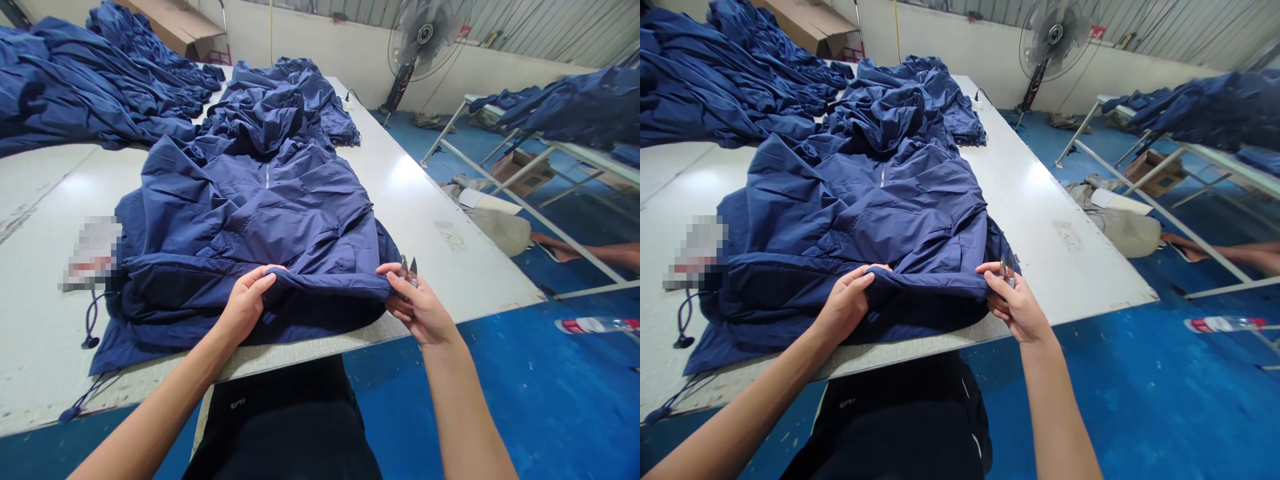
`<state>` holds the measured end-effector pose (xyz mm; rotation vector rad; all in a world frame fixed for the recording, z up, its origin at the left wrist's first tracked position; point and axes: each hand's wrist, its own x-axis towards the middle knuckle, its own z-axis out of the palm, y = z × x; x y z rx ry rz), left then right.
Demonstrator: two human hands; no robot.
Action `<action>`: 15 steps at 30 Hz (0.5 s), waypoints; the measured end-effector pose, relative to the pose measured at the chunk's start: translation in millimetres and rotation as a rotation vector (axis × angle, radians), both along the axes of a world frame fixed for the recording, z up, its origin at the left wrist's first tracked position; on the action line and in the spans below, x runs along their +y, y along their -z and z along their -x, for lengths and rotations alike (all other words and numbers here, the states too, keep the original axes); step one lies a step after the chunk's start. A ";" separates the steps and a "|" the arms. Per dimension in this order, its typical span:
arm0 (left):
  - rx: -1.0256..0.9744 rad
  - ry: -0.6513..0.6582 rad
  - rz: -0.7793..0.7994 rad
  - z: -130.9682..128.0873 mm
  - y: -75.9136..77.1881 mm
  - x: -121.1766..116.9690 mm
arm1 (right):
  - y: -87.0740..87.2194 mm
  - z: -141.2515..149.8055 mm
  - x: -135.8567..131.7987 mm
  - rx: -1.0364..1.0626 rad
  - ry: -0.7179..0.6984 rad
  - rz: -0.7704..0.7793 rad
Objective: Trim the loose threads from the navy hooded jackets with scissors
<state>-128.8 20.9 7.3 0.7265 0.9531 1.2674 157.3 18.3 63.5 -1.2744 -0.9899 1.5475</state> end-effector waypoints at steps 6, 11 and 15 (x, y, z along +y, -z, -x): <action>0.147 0.028 -0.148 -1.5 2.2 -3.3 | 8.6 -4.9 -5.9 0.013 0.030 -0.048; 0.171 0.003 -0.150 -0.8 0.2 -3.8 | 16.4 -6.4 -5.7 0.066 0.076 -0.090; 0.210 -0.050 -0.142 -0.2 3.2 -3.5 | 20.7 -6.8 -5.4 0.095 0.112 -0.116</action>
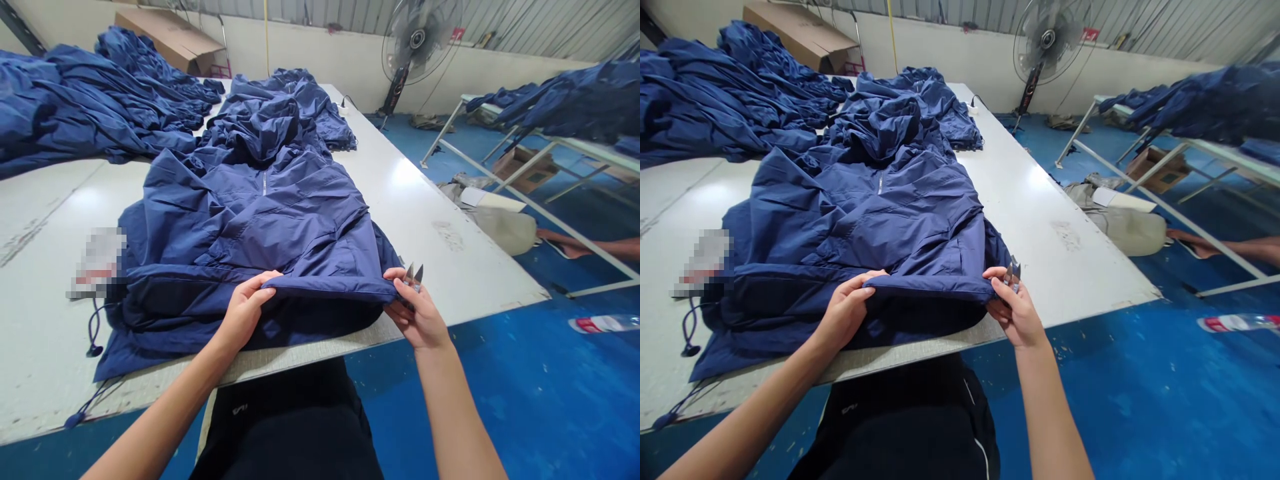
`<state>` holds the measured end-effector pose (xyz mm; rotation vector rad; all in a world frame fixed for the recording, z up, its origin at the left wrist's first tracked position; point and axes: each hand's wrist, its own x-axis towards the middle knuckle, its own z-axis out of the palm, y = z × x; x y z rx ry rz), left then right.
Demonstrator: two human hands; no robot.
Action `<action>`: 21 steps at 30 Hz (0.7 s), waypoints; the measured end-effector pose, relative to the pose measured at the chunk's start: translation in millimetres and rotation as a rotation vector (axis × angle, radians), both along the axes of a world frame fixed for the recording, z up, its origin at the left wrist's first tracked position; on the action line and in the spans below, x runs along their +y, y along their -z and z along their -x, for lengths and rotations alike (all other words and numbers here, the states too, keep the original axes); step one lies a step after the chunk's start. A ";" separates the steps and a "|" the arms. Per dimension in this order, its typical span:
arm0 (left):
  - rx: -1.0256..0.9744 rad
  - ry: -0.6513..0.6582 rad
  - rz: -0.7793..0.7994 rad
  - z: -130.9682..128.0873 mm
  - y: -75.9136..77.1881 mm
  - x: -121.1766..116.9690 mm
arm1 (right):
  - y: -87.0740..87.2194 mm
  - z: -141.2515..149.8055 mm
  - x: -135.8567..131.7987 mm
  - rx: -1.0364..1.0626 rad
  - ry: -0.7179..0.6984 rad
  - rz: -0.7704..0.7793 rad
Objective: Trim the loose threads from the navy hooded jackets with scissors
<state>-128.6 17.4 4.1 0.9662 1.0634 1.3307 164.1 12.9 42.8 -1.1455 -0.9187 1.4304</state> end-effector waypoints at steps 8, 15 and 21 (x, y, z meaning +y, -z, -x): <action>0.172 0.094 -0.093 5.8 2.5 1.9 | 4.1 -2.1 -0.1 0.057 -0.007 0.005; 0.923 0.052 -0.742 -14.3 -56.5 -21.3 | 6.1 -6.0 -4.7 0.033 -0.027 0.015; 1.010 0.307 -0.843 -95.1 -50.9 -6.7 | 4.4 -0.7 -7.8 0.011 -0.076 0.012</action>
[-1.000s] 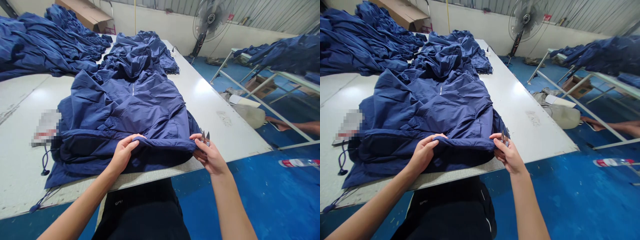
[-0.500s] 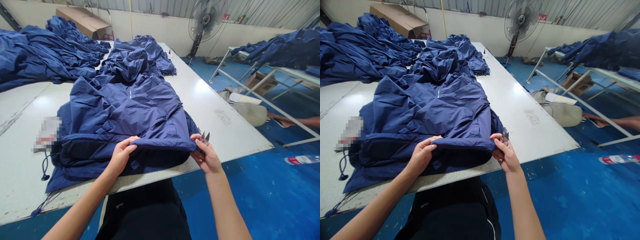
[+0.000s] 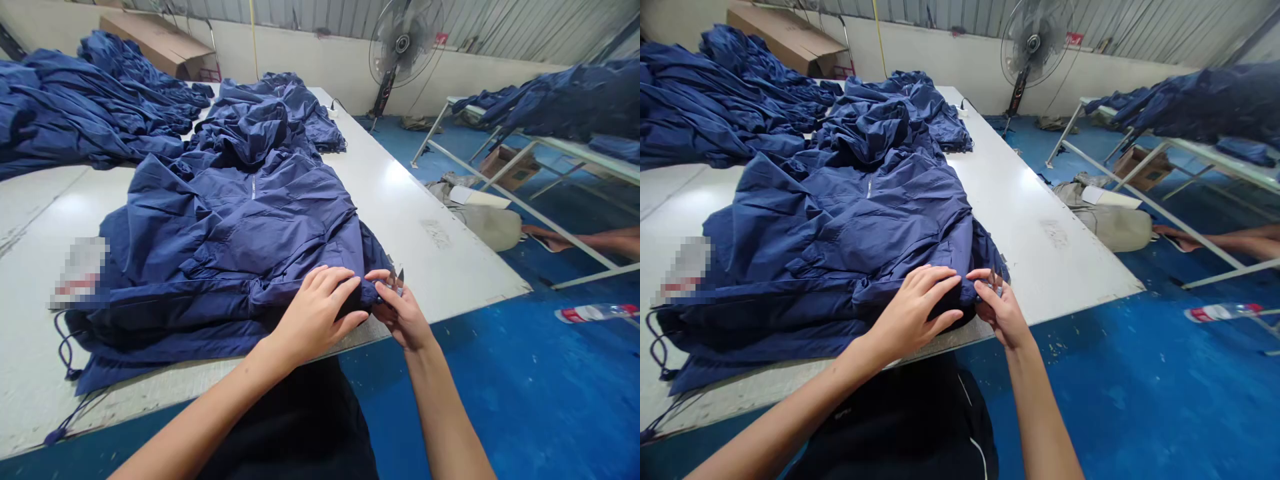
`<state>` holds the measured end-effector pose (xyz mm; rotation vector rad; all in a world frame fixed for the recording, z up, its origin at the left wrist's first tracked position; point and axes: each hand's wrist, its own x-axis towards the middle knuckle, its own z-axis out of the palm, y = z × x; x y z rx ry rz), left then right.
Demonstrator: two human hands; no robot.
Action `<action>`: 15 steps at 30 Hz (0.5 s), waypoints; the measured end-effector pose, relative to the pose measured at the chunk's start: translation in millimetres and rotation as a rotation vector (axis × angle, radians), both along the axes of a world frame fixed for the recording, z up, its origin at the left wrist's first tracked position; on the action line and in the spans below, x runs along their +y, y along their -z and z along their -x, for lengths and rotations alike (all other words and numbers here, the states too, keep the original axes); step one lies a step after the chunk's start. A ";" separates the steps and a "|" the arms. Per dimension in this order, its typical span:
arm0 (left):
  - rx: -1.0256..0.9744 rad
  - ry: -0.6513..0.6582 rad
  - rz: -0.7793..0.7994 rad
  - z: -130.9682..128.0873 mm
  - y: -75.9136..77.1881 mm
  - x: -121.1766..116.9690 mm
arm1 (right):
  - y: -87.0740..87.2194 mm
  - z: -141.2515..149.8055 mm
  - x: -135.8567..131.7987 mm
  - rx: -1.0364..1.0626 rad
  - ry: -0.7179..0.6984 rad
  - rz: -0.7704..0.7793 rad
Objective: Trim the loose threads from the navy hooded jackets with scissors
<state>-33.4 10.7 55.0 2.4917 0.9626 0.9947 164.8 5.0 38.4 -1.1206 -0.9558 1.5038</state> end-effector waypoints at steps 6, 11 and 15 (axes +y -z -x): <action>-0.094 0.013 0.093 -21.7 26.1 14.6 | 2.7 0.7 2.5 -0.008 -0.010 -0.004; -0.096 0.070 0.107 -15.7 43.1 21.6 | 9.7 1.8 2.6 -0.011 0.004 0.018; -0.186 0.158 0.269 -13.5 54.9 30.0 | 13.7 1.7 2.9 -0.045 0.004 0.042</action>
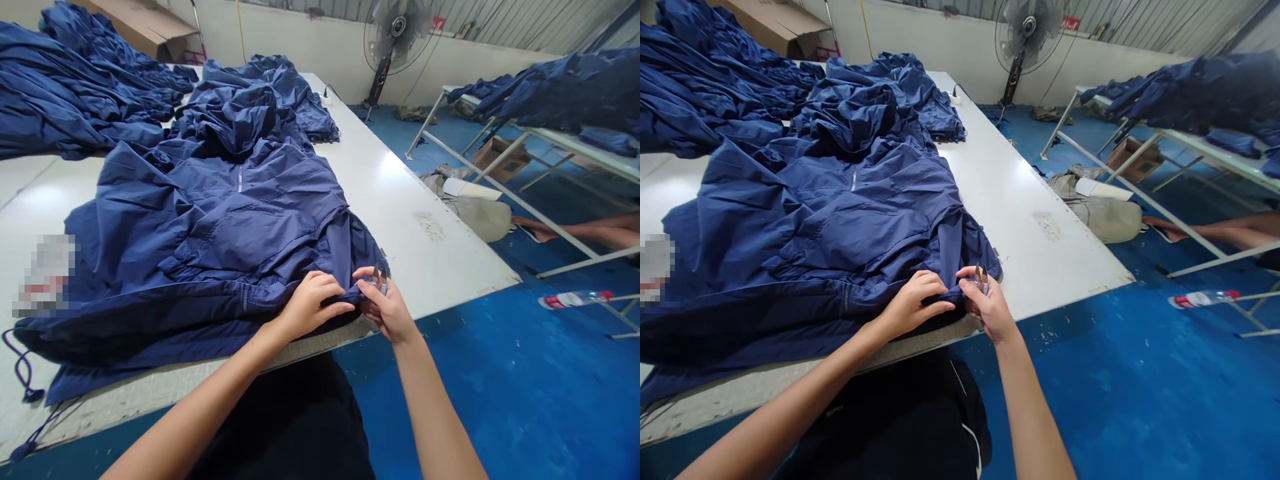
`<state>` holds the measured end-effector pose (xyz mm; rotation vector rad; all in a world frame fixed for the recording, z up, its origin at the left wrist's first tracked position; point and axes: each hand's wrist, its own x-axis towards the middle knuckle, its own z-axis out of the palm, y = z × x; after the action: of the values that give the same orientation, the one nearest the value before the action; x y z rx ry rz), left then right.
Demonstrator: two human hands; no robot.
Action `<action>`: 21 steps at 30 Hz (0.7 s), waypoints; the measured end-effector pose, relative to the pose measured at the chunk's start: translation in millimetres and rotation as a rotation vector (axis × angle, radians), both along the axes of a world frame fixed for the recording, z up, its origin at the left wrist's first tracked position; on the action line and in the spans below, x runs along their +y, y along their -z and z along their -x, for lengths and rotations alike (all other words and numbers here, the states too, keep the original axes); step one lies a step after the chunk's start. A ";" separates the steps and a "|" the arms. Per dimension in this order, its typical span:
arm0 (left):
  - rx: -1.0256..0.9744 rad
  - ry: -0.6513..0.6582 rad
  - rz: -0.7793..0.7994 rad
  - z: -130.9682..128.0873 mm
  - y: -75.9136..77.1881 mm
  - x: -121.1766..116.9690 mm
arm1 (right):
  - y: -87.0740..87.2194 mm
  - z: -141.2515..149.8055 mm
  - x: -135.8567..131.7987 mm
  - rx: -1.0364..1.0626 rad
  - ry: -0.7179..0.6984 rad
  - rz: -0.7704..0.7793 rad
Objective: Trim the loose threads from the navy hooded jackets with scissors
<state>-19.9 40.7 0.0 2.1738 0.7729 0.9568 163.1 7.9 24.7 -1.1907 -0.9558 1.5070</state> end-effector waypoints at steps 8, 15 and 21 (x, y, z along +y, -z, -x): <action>-0.356 0.227 0.532 9.7 -10.4 7.8 | -0.9 4.6 5.8 -0.234 0.058 -0.052; -0.542 0.258 0.774 16.2 -6.2 9.3 | 3.0 30.9 5.8 -0.375 0.213 -0.096; -0.687 0.262 0.887 14.3 -4.0 5.9 | 1.6 38.4 -0.5 -0.534 0.270 -0.214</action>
<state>-34.3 46.6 4.0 1.0443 0.4227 0.8965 124.8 7.4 23.1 -1.5267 -1.2109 0.8614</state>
